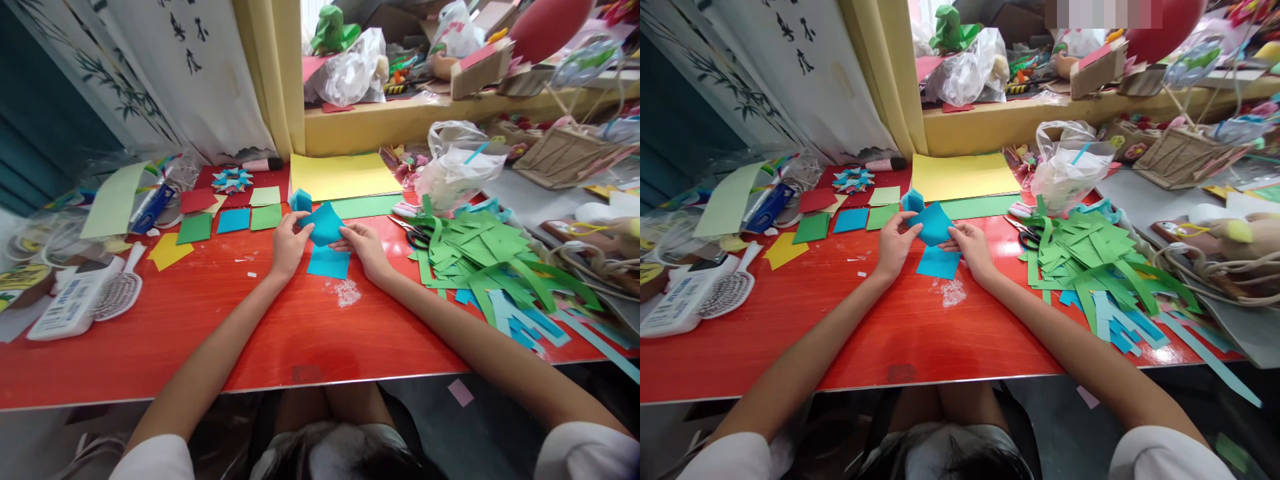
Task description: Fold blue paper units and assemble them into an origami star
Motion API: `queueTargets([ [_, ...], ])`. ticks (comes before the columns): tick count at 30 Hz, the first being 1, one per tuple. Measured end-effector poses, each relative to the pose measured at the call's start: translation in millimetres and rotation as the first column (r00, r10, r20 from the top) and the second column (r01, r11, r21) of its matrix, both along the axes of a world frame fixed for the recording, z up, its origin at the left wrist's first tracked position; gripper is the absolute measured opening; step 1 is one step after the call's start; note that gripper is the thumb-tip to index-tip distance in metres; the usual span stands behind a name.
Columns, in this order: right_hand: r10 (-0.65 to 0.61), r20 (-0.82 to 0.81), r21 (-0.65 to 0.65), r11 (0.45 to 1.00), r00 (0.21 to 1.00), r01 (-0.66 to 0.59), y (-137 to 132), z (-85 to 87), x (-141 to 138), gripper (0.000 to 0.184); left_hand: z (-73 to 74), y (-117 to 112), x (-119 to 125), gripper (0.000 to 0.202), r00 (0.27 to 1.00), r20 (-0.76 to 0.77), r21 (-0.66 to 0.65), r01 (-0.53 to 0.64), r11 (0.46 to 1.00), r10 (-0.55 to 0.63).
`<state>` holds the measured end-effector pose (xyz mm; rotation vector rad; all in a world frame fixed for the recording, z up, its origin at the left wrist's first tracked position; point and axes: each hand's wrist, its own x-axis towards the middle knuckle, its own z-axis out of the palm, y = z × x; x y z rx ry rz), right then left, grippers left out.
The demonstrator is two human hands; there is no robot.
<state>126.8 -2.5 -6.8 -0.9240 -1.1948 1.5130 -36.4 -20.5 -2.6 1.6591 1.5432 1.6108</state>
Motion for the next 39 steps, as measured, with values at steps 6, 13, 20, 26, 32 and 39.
queueTargets([
  [6, 0.021, 0.009, 0.025, 0.999, 1.0, -0.021, -1, 1.5, 0, 0.015, -0.4, -2, 5, 0.021, 0.994, 0.111, 0.005, -0.003, 1.0, 0.003],
  [13, -0.102, -0.139, 0.011, 0.994, 0.985, 0.105, 3, -3.7, 3, 0.014, -3.5, 2, 10, 0.031, 0.815, 0.559, -0.171, 0.289, 0.942, -0.149],
  [20, 0.026, -0.087, 0.059, 0.998, 0.996, -0.021, -5, -0.2, -2, 0.023, -4.4, -1, 14, 0.027, 0.828, 0.556, -0.215, 0.229, 0.949, -0.074],
  [26, -0.007, -0.106, -0.032, 0.999, 0.994, 0.003, -6, -2.4, -3, 0.02, -1.9, -11, 14, 0.018, 0.976, -0.217, 0.068, 0.039, 0.997, -0.023],
  [32, 0.0, -0.188, -0.012, 1.0, 0.982, -0.002, -6, -5.0, -5, 0.021, -1.4, -16, 9, 0.034, 0.691, -0.721, 0.132, 0.202, 0.97, -0.046],
  [39, -0.022, -0.154, -0.008, 1.0, 0.988, 0.022, -3, -6.2, -4, 0.033, -0.8, -14, 6, 0.035, 0.61, -0.781, 0.097, 0.33, 0.939, -0.134],
])
